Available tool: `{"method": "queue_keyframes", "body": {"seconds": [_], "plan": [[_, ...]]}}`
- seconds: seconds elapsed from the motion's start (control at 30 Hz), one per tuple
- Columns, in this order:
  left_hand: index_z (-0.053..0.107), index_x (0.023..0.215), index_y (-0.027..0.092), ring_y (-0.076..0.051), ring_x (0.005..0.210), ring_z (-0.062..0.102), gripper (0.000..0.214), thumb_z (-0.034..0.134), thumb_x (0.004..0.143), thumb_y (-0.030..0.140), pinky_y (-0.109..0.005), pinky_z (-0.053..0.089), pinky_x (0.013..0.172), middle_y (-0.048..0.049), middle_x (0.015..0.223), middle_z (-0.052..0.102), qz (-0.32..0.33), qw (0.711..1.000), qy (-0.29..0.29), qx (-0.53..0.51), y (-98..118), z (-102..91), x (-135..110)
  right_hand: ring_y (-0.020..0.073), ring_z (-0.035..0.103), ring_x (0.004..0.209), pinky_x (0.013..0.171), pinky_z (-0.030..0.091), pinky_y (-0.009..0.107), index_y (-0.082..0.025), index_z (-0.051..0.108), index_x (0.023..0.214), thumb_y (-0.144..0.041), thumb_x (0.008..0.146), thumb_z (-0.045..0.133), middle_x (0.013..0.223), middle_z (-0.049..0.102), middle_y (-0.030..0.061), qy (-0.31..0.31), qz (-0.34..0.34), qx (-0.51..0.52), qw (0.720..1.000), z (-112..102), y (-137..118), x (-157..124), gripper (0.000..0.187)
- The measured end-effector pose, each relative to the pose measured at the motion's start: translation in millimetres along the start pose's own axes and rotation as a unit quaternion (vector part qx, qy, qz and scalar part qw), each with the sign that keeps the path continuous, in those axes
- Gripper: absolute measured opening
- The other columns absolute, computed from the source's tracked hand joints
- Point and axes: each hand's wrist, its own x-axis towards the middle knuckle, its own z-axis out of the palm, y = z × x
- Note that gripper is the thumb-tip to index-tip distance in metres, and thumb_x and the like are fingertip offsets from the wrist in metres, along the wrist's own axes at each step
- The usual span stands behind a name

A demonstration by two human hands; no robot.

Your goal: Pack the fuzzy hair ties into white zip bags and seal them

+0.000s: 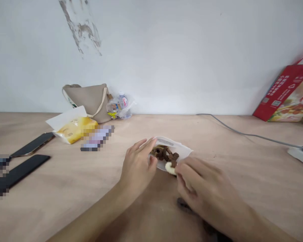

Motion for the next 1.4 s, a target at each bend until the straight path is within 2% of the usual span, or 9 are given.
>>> {"method": "queue_keyframes", "body": {"seconds": [0.17,0.33,0.47,0.63,0.7,0.83,1.0,1.17,1.4], "plan": [[0.056,0.123,0.018,-0.025,0.118,0.052,0.05,0.044,0.076,0.009,-0.044,0.044,0.098,-0.0054,0.121,0.064,0.012,1.0,0.01,-0.013,-2.3,1.2,-1.6,0.0153,0.062,0.09,0.076,0.049,0.026,-0.021,0.056,0.1,-0.009,0.087,0.044,0.1,0.066,0.0035,0.016,0.004,0.086,0.996,-9.8,16.3,12.6,0.021],[0.057,0.123,0.018,-0.023,0.116,0.054,0.051,0.044,0.075,0.006,-0.041,0.045,0.099,-0.0043,0.122,0.063,-0.007,1.0,-0.003,-0.017,0.1,-1.2,-1.2,0.0135,0.061,0.064,0.054,0.05,0.022,-0.024,0.058,0.096,-0.023,0.09,0.046,0.08,0.065,0.0016,0.011,0.107,0.034,0.994,-28.0,50.6,-20.3,0.014],[0.057,0.123,0.022,-0.021,0.112,0.057,0.053,0.045,0.074,0.005,-0.036,0.048,0.096,-0.0011,0.122,0.064,-0.011,1.0,-0.002,-0.025,2.6,-1.8,-0.8,0.0128,0.055,0.048,0.043,0.045,0.022,-0.025,0.061,0.094,-0.026,0.089,0.046,0.062,0.06,-0.0022,-0.091,0.171,0.029,0.981,-38.1,73.2,-57.8,0.016],[0.056,0.125,0.017,-0.021,0.112,0.058,0.053,0.043,0.074,0.006,-0.035,0.048,0.097,-0.0039,0.121,0.064,-0.005,0.999,-0.01,-0.033,4.5,1.8,-1.6,0.0166,0.064,0.087,0.074,0.052,0.029,-0.027,0.059,0.103,-0.012,0.085,0.042,0.101,0.066,0.0046,-0.215,0.119,0.067,0.967,-36.1,76.2,-79.0,0.029],[0.056,0.125,0.015,-0.021,0.112,0.057,0.053,0.043,0.074,0.006,-0.035,0.047,0.097,-0.0046,0.121,0.064,0.001,0.999,-0.009,-0.034,4.3,3.5,-2.3,0.0164,0.066,0.08,0.069,0.053,0.029,-0.027,0.061,0.097,-0.016,0.086,0.044,0.096,0.067,0.0037,-0.218,0.124,0.023,0.968,-32.8,78.6,-82.9,0.023],[0.056,0.124,0.016,-0.02,0.112,0.057,0.053,0.041,0.074,0.007,-0.036,0.048,0.096,-0.0046,0.121,0.064,0.018,0.999,-0.002,-0.044,2.6,6.4,-4.1,0.0131,0.062,0.052,0.048,0.047,0.025,-0.025,0.06,0.092,-0.022,0.088,0.045,0.073,0.067,-0.0007,-0.122,0.105,-0.052,0.986,-31.7,82.3,-85.7,0.016],[0.055,0.125,0.017,-0.02,0.113,0.056,0.05,0.042,0.077,0.011,-0.036,0.046,0.098,-0.0042,0.122,0.063,0.045,0.997,0.001,-0.062,3.2,8.5,-5.9,0.0126,0.065,0.07,0.064,0.05,0.022,-0.024,0.055,0.095,-0.016,0.086,0.055,0.083,0.068,0.0009,0.034,-0.01,-0.049,0.998,-40.3,54.9,-51.2,0.012],[0.055,0.125,0.018,-0.021,0.114,0.056,0.049,0.043,0.077,0.015,-0.036,0.046,0.099,-0.0035,0.124,0.062,0.061,0.996,0.006,-0.065,4.9,8.0,-8.4,0.0159,0.062,0.098,0.084,0.05,0.027,-0.019,0.056,0.109,-0.009,0.09,0.043,0.111,0.065,0.0064,-0.05,-0.067,0.028,0.996,-28.9,34.1,-9.3,0.025],[0.054,0.127,0.017,-0.02,0.116,0.054,0.051,0.043,0.077,0.012,-0.036,0.044,0.101,-0.0027,0.125,0.061,0.054,0.997,0.001,-0.06,5.7,7.0,-10.4,0.0152,0.064,0.074,0.063,0.051,0.027,-0.024,0.061,0.097,-0.01,0.088,0.043,0.085,0.068,0.0021,-0.16,0.038,0.069,0.984,-31.5,65.2,-41.7,0.024]]}}
